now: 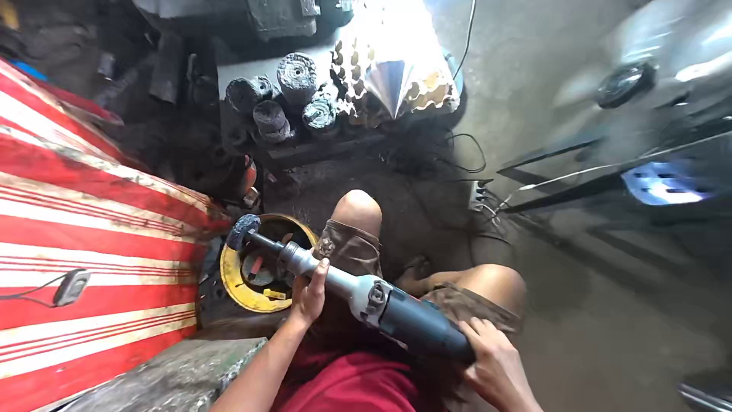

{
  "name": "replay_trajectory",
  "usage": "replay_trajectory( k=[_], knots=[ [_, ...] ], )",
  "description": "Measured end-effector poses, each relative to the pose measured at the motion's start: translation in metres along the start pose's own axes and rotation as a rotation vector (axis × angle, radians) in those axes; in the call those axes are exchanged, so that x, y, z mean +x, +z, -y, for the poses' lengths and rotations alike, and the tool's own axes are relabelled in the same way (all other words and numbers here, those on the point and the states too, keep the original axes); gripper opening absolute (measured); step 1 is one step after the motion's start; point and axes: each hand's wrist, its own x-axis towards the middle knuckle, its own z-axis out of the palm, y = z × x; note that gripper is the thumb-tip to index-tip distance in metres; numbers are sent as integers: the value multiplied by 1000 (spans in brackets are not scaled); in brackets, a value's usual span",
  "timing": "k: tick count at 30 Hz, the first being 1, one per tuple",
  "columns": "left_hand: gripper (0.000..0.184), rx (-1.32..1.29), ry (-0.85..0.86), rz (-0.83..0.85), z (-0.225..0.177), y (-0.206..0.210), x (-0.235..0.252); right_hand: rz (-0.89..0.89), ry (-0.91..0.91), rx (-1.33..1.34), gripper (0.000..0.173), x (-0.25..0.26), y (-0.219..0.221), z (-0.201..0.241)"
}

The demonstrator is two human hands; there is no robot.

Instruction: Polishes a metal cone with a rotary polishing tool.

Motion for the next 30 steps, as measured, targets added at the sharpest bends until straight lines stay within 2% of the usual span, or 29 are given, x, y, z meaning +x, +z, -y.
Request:
replay_trajectory(
  k=[4, 12, 14, 16, 18, 19, 21, 23, 27, 30],
  knots=[
    [48, -19, 27, -63, 4, 9, 2, -31, 34, -10, 54, -5, 6, 0],
    [52, -55, 24, -58, 3, 13, 4, -73, 39, 20, 52, -9, 10, -2],
    [52, -54, 38, -60, 5, 13, 4, -32, 18, 182, 57, -10, 4, -12],
    [52, -36, 41, -75, 9, 13, 4, 64, 53, 463, 71, -10, -11, -27],
    [53, -37, 25, -72, 10, 12, 3, 47, 111, 699, 72, -11, -21, -43],
    [53, -37, 15, -72, 10, 12, 3, 10, 153, 699, 65, -12, -24, -49],
    [53, -32, 14, -64, 10, 11, 3, -39, 275, 480, 50, -11, -31, -56],
    [57, -29, 7, -31, 11, 8, 2, 58, 414, 289, 55, -9, -36, -59],
    [55, -64, 17, -18, 14, 6, 3, 411, 640, 103, 74, -2, -43, -53],
    [53, -71, 21, -25, 15, 5, 2, 460, 656, 59, 81, -1, -37, -52]
  ],
)
